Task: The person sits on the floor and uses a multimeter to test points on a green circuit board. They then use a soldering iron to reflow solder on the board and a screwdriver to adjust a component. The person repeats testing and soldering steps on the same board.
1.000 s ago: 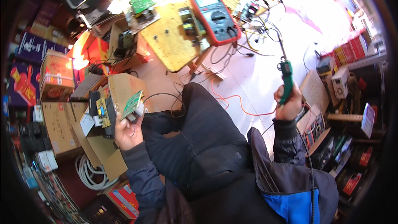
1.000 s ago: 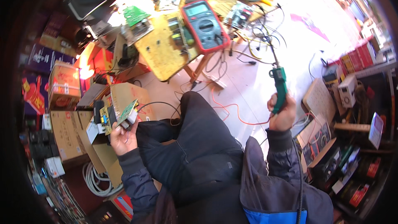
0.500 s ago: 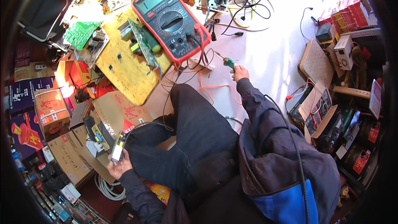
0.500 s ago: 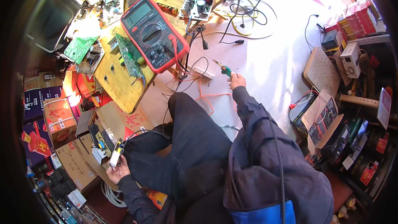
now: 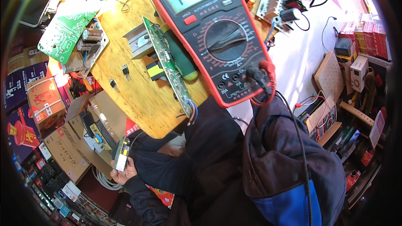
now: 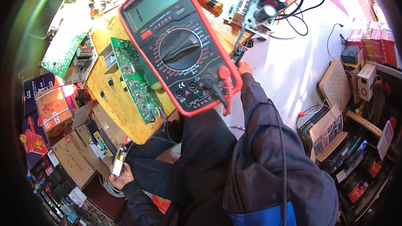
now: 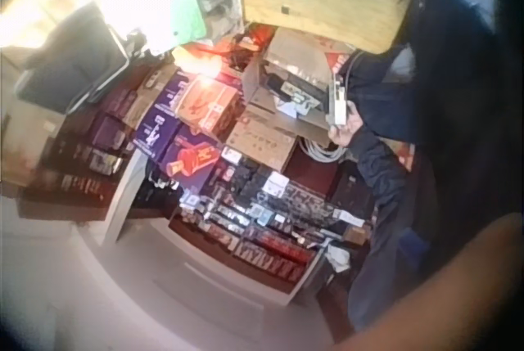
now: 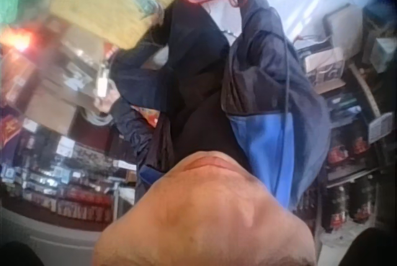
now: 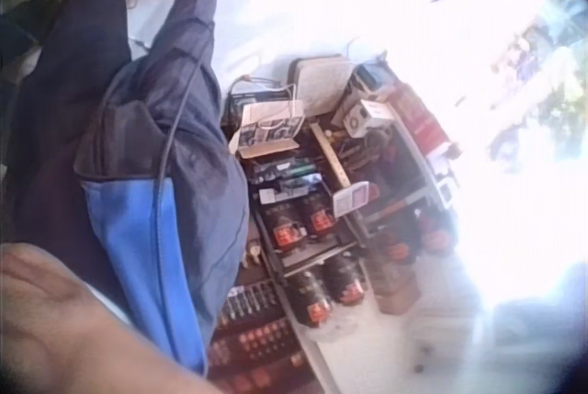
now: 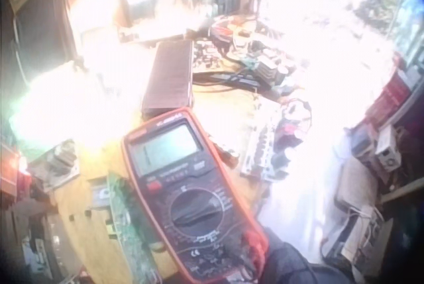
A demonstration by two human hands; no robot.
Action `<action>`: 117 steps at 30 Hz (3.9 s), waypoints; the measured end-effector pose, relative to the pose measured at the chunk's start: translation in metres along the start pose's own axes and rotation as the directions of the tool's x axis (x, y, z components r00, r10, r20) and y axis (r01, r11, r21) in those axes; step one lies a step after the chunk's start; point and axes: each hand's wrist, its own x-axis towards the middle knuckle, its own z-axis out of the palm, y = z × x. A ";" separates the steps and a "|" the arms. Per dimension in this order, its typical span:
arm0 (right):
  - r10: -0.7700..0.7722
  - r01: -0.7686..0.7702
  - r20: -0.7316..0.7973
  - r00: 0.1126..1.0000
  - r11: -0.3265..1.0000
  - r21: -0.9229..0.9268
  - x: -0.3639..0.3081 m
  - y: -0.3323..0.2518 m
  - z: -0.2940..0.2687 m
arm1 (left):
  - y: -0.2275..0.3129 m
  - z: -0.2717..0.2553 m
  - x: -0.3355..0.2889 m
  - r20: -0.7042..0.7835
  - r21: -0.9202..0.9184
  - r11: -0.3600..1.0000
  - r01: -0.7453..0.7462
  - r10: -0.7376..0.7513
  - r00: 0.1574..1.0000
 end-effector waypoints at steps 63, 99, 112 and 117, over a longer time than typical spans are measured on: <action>0.162 -0.061 0.036 0.986 0.554 -0.830 -0.138 0.001 0.071 | 0.009 0.016 0.001 -0.236 0.073 0.997 -0.019 0.036 0.971; -0.468 0.612 0.449 0.761 0.748 -0.258 -0.280 -0.069 -0.045 | -0.033 0.031 0.002 0.030 -0.105 0.994 -0.044 0.047 0.998; -0.526 0.845 0.824 0.211 0.522 0.117 -0.530 -0.148 0.018 | -0.045 0.128 -0.068 0.453 -0.244 0.955 -0.167 0.265 0.851; -0.288 0.866 0.918 0.273 0.489 -0.104 -0.517 -0.149 0.073 | 0.011 0.142 -0.109 0.400 -0.373 0.869 -0.326 0.467 0.788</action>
